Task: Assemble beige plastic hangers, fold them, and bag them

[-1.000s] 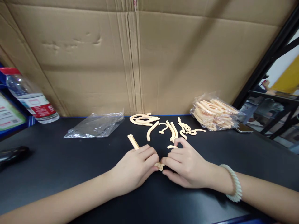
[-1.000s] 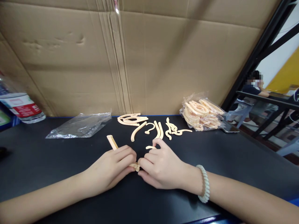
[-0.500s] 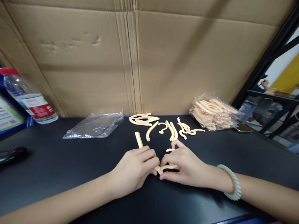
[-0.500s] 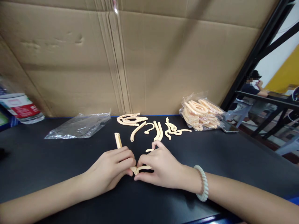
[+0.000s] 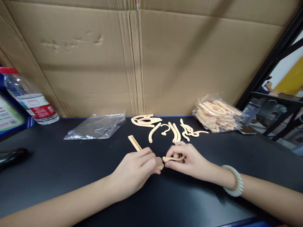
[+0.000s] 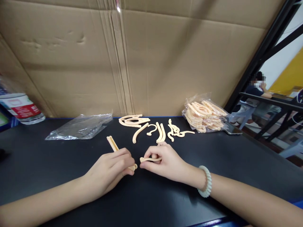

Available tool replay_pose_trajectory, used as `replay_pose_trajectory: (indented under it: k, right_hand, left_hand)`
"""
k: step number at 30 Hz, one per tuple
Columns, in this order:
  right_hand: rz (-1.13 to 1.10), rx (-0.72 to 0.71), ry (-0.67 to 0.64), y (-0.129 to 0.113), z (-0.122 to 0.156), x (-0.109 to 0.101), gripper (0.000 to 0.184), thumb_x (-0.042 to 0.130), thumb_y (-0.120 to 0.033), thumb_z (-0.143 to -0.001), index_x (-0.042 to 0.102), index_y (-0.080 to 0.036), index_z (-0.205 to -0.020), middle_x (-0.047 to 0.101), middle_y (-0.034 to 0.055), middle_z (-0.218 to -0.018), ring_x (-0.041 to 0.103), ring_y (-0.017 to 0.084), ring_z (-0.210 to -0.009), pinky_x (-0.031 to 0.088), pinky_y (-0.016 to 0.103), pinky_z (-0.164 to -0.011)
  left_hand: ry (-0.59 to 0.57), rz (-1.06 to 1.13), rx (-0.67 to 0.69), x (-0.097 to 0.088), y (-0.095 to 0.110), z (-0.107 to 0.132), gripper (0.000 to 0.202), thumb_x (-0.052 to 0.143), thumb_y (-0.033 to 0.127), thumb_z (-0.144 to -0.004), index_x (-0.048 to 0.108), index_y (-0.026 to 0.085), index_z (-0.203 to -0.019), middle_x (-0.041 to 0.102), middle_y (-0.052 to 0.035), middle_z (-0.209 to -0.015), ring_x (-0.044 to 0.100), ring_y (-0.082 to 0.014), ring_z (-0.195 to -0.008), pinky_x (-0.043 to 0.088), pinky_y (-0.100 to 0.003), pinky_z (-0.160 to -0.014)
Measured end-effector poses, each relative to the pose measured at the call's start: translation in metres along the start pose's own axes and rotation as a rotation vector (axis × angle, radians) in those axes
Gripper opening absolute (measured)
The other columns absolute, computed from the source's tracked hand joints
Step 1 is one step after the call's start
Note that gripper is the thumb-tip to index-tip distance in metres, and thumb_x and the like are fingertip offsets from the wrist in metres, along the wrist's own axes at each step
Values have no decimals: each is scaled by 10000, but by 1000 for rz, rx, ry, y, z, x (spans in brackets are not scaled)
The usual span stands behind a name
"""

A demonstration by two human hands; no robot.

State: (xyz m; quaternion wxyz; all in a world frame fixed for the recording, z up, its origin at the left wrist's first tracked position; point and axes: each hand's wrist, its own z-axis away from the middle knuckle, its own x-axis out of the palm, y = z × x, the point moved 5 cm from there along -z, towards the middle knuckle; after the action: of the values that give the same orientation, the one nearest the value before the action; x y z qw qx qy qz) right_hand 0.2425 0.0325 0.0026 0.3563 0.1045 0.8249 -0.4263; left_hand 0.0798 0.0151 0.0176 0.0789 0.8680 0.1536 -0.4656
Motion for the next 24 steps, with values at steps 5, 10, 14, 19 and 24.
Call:
replay_pose_trajectory:
  k: [5, 10, 14, 19, 24]
  right_hand:
    - [-10, 35, 3, 0, -1, 0, 262, 624, -399, -892, 628, -181, -746, 345, -89, -529, 345, 99, -543, 333, 272, -664]
    - [-1, 41, -3, 0, 0, 1, 249, 630, -379, -890, 609, -182, -739, 322, -100, -523, 325, 88, -527, 334, 279, -700]
    - [-16, 48, -23, 1, 1, 1, 262, 626, -391, -888, 607, -180, -733, 336, -99, -517, 330, 87, -524, 342, 277, -699]
    - [-28, 54, -46, 2, 1, 1, 280, 616, -432, -889, 624, -185, -756, 372, -87, -518, 360, 98, -541, 368, 286, -713]
    - [-28, 26, -50, 2, 2, 2, 259, 615, -414, -897, 618, -186, -773, 362, -97, -516, 349, 90, -520, 380, 324, -805]
  left_hand:
    - [-14, -55, -97, 2, -6, 2, 202, 395, 54, -933, 499, 191, -1040, 672, -30, -886, 605, -187, -869, 517, -248, -618]
    - [-45, -94, -338, 9, -27, 8, 201, 412, 74, -912, 558, 175, -1007, 622, -101, -1145, 559, -265, -1118, 541, -421, -866]
    - [-77, -9, -450, 14, -36, 12, 217, 442, 147, -910, 571, 172, -1083, 578, -117, -1227, 563, -256, -1145, 516, -451, -957]
    - [-157, -31, -478, 19, -42, 16, 411, 464, 262, -936, 454, 134, -1327, 474, -151, -1426, 379, -301, -1368, 395, -507, -1097]
    - [-252, -7, -429, 19, -44, 16, 409, 466, 327, -949, 476, 156, -1320, 474, -148, -1434, 374, -324, -1370, 383, -541, -1092]
